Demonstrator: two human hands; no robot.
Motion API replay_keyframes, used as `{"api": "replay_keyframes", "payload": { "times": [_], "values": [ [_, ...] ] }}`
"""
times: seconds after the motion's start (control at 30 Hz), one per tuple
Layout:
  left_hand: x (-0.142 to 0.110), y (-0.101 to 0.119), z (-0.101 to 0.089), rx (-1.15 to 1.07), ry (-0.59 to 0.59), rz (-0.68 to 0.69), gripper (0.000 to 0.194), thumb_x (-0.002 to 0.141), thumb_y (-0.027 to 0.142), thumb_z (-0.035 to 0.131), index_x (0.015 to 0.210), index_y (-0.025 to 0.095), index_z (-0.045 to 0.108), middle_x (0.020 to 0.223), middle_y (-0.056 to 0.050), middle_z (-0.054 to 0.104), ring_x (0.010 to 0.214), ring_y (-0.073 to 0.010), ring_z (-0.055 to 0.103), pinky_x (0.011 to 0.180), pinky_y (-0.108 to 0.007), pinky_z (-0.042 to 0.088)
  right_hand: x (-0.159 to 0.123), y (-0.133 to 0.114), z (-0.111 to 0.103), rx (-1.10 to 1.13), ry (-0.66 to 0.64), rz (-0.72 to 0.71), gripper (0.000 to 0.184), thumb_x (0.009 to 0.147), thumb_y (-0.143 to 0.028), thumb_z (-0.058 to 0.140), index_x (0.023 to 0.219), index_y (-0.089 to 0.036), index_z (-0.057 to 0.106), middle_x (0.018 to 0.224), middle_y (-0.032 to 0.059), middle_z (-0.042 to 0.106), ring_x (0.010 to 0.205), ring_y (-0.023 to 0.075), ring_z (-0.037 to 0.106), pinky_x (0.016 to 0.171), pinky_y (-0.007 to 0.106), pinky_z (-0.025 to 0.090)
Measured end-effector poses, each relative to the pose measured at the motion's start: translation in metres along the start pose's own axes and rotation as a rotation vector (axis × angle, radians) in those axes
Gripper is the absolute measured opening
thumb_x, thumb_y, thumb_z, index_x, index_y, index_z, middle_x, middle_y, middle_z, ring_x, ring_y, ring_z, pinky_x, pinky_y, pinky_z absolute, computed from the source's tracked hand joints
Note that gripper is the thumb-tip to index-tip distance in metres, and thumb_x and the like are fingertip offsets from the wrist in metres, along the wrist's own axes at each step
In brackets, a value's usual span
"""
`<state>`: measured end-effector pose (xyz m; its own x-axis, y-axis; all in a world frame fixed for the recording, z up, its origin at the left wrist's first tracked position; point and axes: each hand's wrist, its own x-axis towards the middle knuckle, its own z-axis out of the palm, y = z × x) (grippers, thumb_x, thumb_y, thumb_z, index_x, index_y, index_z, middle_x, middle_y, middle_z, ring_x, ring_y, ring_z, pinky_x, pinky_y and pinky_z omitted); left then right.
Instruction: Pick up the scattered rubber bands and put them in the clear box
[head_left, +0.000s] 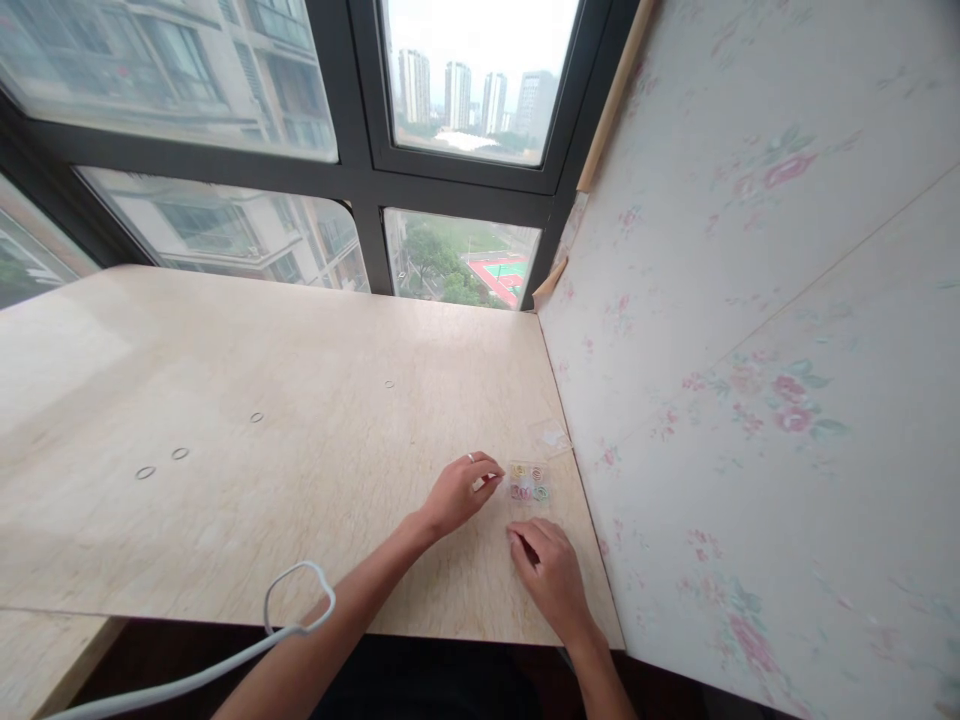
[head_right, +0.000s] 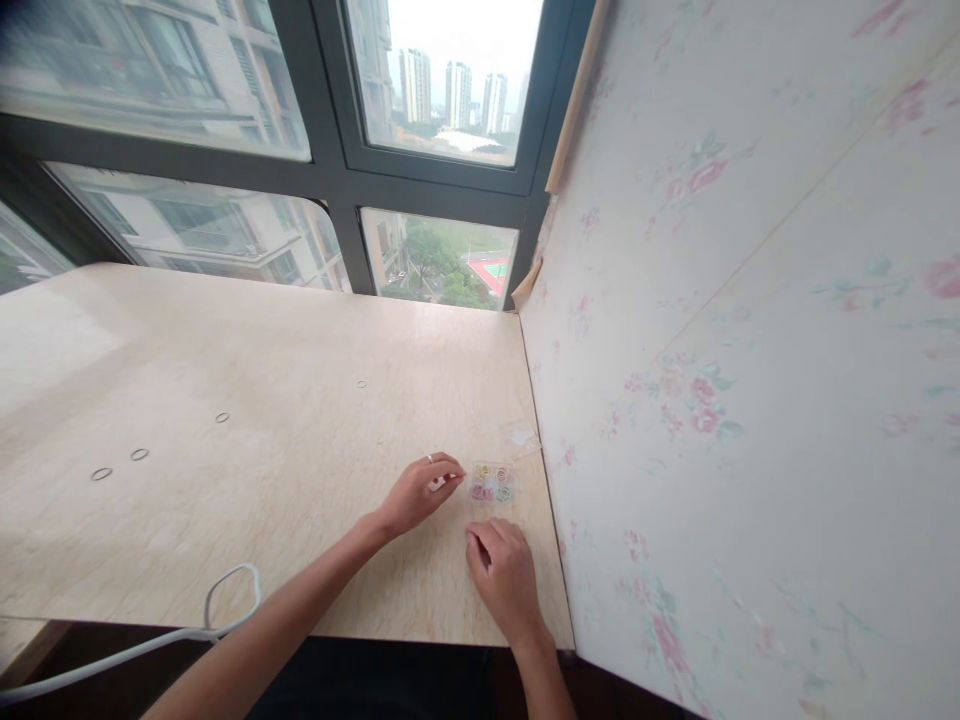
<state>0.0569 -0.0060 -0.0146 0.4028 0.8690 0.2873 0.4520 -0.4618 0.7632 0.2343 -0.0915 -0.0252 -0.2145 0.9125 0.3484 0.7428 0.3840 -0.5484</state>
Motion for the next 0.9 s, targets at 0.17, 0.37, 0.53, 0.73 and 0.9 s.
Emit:
{"api": "replay_keyframes", "payload": {
  "times": [0.17, 0.37, 0.53, 0.73, 0.9],
  "values": [
    [-0.024, -0.016, -0.021, 0.031, -0.009, -0.067, 0.012, 0.085, 0.017, 0.050, 0.082, 0.018, 0.062, 0.090, -0.006, 0.063, 0.085, -0.0170, 0.058, 0.077, -0.029, 0.048, 0.000, 0.000, 0.000, 0.001, -0.021, 0.006, 0.019, 0.092, -0.019, 0.047, 0.087, -0.020, 0.065, 0.076, 0.0038, 0.065, 0.072, 0.0187, 0.060, 0.068, 0.031, 0.045],
    [-0.032, -0.016, -0.032, -0.019, -0.026, -0.044, 0.011, 0.085, 0.015, 0.046, 0.083, 0.018, 0.057, 0.090, -0.006, 0.060, 0.085, -0.0170, 0.055, 0.078, -0.029, 0.045, 0.000, 0.001, 0.000, -0.006, -0.029, 0.007, 0.022, 0.094, -0.023, 0.045, 0.087, -0.019, 0.066, 0.076, 0.0050, 0.066, 0.071, 0.0192, 0.060, 0.068, 0.032, 0.047],
    [-0.034, -0.019, -0.030, -0.081, 0.039, -0.052, 0.008, 0.078, 0.012, 0.049, 0.078, 0.018, 0.054, 0.085, -0.003, 0.061, 0.081, -0.0156, 0.055, 0.076, -0.027, 0.043, 0.002, -0.004, 0.001, 0.001, -0.048, 0.004, 0.024, 0.094, -0.025, 0.045, 0.088, -0.019, 0.067, 0.077, 0.0054, 0.067, 0.071, 0.0198, 0.061, 0.068, 0.033, 0.048],
    [-0.040, -0.024, -0.026, -0.063, 0.089, -0.060, 0.009, 0.071, 0.010, 0.052, 0.075, 0.018, 0.050, 0.081, -0.002, 0.060, 0.075, -0.0148, 0.053, 0.071, -0.026, 0.041, 0.026, -0.031, 0.005, 0.169, -0.056, -0.037, 0.023, 0.094, -0.026, 0.046, 0.093, -0.019, 0.068, 0.077, 0.0047, 0.068, 0.066, 0.0165, 0.061, 0.063, 0.028, 0.050],
    [-0.044, -0.024, -0.025, -0.075, 0.075, -0.053, 0.007, 0.073, 0.014, 0.052, 0.079, 0.018, 0.053, 0.079, -0.003, 0.059, 0.076, -0.0166, 0.052, 0.069, -0.028, 0.041, 0.075, -0.065, 0.016, 0.250, -0.008, -0.158, 0.020, 0.092, -0.025, 0.049, 0.093, -0.019, 0.068, 0.082, 0.0050, 0.070, 0.072, 0.0168, 0.063, 0.065, 0.027, 0.051]
  ]
}}
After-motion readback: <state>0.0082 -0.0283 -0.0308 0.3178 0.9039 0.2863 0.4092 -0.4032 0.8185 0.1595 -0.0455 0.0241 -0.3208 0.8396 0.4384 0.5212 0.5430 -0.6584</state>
